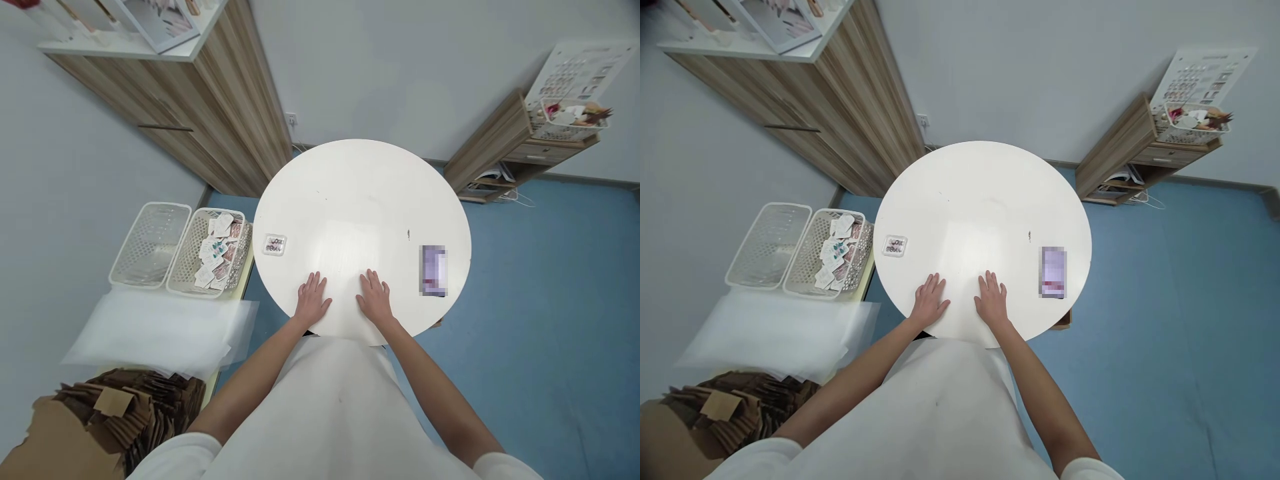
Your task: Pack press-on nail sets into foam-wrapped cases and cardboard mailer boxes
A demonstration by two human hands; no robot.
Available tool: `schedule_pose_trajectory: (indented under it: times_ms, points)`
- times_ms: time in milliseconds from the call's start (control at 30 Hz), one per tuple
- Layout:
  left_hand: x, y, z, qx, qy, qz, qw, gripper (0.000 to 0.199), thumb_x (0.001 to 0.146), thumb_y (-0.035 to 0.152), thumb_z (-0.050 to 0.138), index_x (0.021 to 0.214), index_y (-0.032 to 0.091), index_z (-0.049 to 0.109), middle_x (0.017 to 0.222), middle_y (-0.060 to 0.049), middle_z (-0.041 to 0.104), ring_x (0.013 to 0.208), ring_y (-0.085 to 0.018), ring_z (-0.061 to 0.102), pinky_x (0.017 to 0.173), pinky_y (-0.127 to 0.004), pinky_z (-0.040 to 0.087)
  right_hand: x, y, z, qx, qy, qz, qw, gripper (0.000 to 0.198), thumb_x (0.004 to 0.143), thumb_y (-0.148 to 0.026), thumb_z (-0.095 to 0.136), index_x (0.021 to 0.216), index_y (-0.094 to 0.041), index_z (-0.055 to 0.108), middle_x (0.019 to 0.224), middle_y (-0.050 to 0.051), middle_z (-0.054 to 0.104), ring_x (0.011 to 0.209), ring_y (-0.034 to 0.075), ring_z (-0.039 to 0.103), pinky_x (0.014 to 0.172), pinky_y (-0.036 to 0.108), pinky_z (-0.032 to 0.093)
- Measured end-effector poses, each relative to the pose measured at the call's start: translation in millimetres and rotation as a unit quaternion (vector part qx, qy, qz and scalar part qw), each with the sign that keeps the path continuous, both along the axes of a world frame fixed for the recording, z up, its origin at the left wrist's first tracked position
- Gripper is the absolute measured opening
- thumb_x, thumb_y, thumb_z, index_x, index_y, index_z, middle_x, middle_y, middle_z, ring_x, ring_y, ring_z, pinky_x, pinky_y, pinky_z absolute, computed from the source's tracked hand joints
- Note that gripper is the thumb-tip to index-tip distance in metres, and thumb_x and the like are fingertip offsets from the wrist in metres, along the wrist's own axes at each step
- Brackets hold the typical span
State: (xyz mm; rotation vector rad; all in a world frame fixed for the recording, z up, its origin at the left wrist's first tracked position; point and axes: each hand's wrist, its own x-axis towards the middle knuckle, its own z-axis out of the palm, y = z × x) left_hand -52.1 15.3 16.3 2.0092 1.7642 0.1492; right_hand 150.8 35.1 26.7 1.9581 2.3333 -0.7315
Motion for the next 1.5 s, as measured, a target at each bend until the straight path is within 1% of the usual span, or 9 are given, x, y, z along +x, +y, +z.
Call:
schedule_pose_trajectory:
  times_ms: [100, 200, 433, 600, 767, 900, 1100, 1267, 1500]
  points:
    - [-16, 1, 1.9, 0.002, -0.004, 0.032, 0.999, 0.055, 0.080, 0.036, 0.046, 0.129, 0.019, 0.032, 0.141, -0.014, 0.023, 0.130, -0.029, 0.016, 0.099, -0.047, 0.021, -20, 5, 8, 0.019, 0.015, 0.011, 1.000, 0.055, 0.079, -0.022, 0.040, 0.131, -0.019, 0.025, 0.143, 0.012, 0.018, 0.132, 0.025, 0.011, 0.100, 0.047, 0.016]
    - [-46, 6, 2.3, -0.001, -0.013, 0.094, 0.995, 0.058, 0.080, 0.040, 0.045, 0.131, 0.018, 0.028, 0.142, -0.015, 0.020, 0.130, -0.030, 0.015, 0.099, -0.048, 0.022, -51, 16, 12, 0.020, 0.040, 0.042, 0.998, 0.054, 0.079, -0.023, 0.041, 0.131, -0.019, 0.027, 0.143, 0.011, 0.019, 0.131, 0.025, 0.014, 0.099, 0.045, 0.020]
    - [-129, 35, -1.3, 0.006, -0.109, 0.219, 0.970, 0.063, 0.080, 0.043, 0.045, 0.133, 0.017, 0.023, 0.143, -0.013, 0.016, 0.130, -0.028, 0.016, 0.102, -0.045, 0.023, -142, 54, 14, -0.047, 0.131, 0.070, 0.988, 0.056, 0.078, -0.029, 0.045, 0.131, -0.021, 0.028, 0.142, 0.008, 0.022, 0.129, 0.024, 0.022, 0.099, 0.041, 0.027]
    - [-166, 65, -5.2, 0.013, -0.186, 0.226, 0.956, 0.063, 0.079, 0.033, 0.046, 0.134, 0.017, 0.020, 0.142, -0.011, 0.017, 0.131, -0.026, 0.015, 0.105, -0.042, 0.020, -202, 79, 14, -0.119, 0.218, 0.002, 0.969, 0.066, 0.074, -0.041, 0.053, 0.132, -0.023, 0.027, 0.143, 0.005, 0.018, 0.130, 0.023, 0.018, 0.102, 0.040, 0.027]
    - [-179, 88, -8.6, -0.029, -0.226, 0.213, 0.950, 0.065, 0.074, 0.023, 0.049, 0.133, 0.014, 0.024, 0.135, -0.011, 0.033, 0.127, -0.027, 0.025, 0.104, -0.041, 0.024, -231, 88, 13, -0.206, 0.316, -0.092, 0.922, 0.077, 0.069, -0.044, 0.058, 0.134, -0.022, 0.024, 0.144, 0.007, 0.015, 0.129, 0.023, 0.022, 0.099, 0.039, 0.033]
    - [-178, 92, -6.7, -0.054, -0.230, 0.205, 0.950, 0.062, 0.073, 0.021, 0.049, 0.131, 0.013, 0.030, 0.131, -0.012, 0.040, 0.123, -0.028, 0.032, 0.100, -0.042, 0.029, -233, 84, 18, -0.234, 0.396, -0.126, 0.879, 0.073, 0.069, -0.040, 0.059, 0.133, -0.023, 0.027, 0.142, 0.005, 0.024, 0.126, 0.022, 0.029, 0.097, 0.037, 0.035]
    - [-156, 81, 2.3, -0.036, -0.248, 0.176, 0.952, 0.055, 0.074, 0.021, 0.048, 0.128, 0.014, 0.036, 0.125, -0.011, 0.046, 0.117, -0.025, 0.040, 0.097, -0.039, 0.033, -211, 69, 28, -0.231, 0.434, -0.161, 0.856, 0.069, 0.068, -0.032, 0.061, 0.130, -0.021, 0.033, 0.141, 0.005, 0.024, 0.126, 0.021, 0.031, 0.100, 0.036, 0.033]
    - [-116, 64, 15.2, -0.014, -0.263, 0.178, 0.948, 0.056, 0.074, 0.021, 0.050, 0.128, 0.013, 0.036, 0.128, -0.012, 0.044, 0.119, -0.025, 0.039, 0.099, -0.038, 0.031, -172, 52, 34, -0.197, 0.452, -0.179, 0.852, 0.064, 0.068, -0.031, 0.061, 0.127, -0.024, 0.038, 0.142, 0.003, 0.023, 0.126, 0.022, 0.031, 0.101, 0.039, 0.031]
    - [-47, 36, 24.4, -0.013, -0.281, 0.130, 0.951, 0.057, 0.073, 0.021, 0.051, 0.128, 0.017, 0.034, 0.127, -0.010, 0.045, 0.117, -0.024, 0.041, 0.097, -0.038, 0.034, -94, 19, 38, -0.178, 0.494, -0.216, 0.823, 0.063, 0.066, -0.035, 0.063, 0.124, -0.024, 0.043, 0.141, 0.001, 0.025, 0.127, 0.022, 0.029, 0.103, 0.038, 0.029]
